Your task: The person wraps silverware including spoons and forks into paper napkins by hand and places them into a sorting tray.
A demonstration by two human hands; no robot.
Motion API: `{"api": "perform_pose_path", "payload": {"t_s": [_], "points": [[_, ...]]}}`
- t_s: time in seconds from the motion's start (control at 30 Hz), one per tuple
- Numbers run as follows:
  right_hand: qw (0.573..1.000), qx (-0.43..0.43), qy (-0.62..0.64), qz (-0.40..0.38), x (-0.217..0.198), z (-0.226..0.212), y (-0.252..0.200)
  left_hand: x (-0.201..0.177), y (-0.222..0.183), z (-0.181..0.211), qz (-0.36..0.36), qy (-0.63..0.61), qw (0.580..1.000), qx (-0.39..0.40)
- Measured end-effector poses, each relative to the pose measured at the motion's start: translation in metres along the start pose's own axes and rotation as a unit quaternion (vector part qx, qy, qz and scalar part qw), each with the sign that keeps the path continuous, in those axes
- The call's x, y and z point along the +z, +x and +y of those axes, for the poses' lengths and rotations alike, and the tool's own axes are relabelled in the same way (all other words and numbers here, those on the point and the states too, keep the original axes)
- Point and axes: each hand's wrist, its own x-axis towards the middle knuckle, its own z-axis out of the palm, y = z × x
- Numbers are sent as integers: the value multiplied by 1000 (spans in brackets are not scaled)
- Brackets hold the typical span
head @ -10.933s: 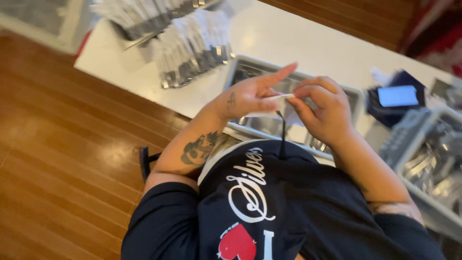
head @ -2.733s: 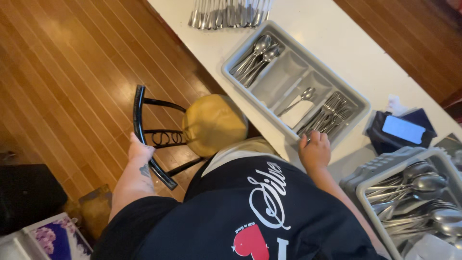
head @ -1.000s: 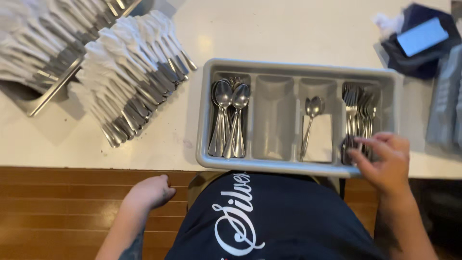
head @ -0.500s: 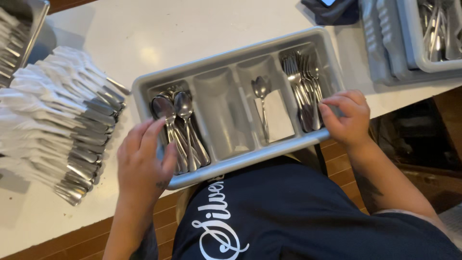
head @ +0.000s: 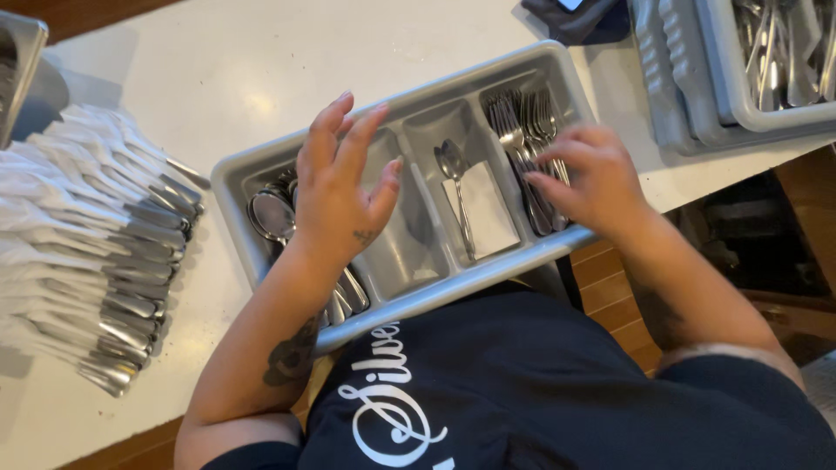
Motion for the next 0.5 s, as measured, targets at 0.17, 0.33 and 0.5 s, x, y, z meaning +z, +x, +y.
{"api": "perform_pose_path", "payload": {"t_s": [0.17,0.33,0.5], "points": [[970,-102,-122,-182,0,-30,76,7,-11,-9,15,-70,997,-20],[955,-118,-115,-245,48,-29,102,12,-12,-17,8,-24,1000,18],[975,-178,50,-124,63,19,108,33,-14,2,-45,3,999,16]]}}
